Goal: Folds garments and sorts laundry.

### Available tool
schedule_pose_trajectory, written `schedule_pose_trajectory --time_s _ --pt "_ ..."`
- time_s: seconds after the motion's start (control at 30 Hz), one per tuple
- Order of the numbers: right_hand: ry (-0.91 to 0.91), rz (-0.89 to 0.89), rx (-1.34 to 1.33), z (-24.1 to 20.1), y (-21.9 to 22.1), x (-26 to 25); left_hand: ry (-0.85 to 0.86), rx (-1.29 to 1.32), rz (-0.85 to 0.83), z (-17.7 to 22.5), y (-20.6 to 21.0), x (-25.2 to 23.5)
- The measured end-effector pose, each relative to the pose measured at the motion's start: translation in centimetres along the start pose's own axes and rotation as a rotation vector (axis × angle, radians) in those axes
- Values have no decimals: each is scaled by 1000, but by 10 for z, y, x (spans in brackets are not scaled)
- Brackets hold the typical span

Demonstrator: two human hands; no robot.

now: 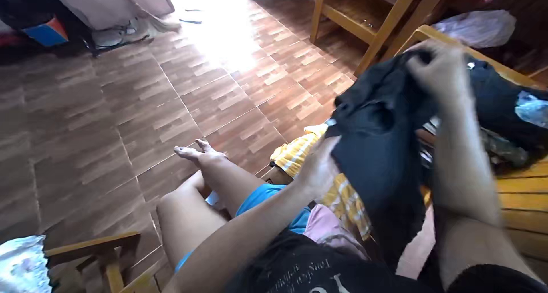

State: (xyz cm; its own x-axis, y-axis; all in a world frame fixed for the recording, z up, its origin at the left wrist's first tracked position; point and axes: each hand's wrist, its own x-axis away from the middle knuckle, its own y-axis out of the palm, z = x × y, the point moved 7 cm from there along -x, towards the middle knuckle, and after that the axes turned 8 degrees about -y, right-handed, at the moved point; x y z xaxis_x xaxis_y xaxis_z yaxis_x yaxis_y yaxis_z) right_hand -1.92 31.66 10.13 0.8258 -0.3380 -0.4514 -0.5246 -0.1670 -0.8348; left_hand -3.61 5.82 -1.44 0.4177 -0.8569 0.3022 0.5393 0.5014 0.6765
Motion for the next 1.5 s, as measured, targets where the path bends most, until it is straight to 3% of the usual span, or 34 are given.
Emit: schedule_pose_trajectory --time_s 0.17,0.23,0.47,0.57,0.7,0.8,0.93,1.0,1.07,1.17,1.27,1.37,1.5 --pt "41 -407 -120 51 227 15 -208 -43 432 -73 -160 -73" --pt "39 -482 -123 71 282 27 -245 -83 543 -86 -196 -83" --pt "-19 -557 -210 78 290 -12 -232 26 589 -66 -213 -76" --pt "-49 -558 -176 71 332 -29 -231 27 798 -71 -237 -77" --pt "129 -674 -37 46 371 -25 -364 -38 936 -78 -258 -81" --pt "146 -566 -49 26 367 -15 -417 -85 948 -80 -266 -81" --pt "-42 -369 -47 3 356 30 -415 -246 938 -72 -270 -83" --pt "-109 -497 -68 3 372 65 -384 -421 975 -62 -270 -81" --pt "-82 -813 -47 13 398 103 -321 -586 933 -50 -259 -73" --pt "-89 -869 8 5 405 110 -140 -756 780 -20 -234 -40" --pt "-189 -770 -71 -42 403 89 94 -806 776 29 -228 31" --pt "-354 -749 -242 -112 415 75 264 -915 1036 70 -242 127" --pt "-535 -885 -431 -229 431 74 243 -1021 1489 102 -240 276"
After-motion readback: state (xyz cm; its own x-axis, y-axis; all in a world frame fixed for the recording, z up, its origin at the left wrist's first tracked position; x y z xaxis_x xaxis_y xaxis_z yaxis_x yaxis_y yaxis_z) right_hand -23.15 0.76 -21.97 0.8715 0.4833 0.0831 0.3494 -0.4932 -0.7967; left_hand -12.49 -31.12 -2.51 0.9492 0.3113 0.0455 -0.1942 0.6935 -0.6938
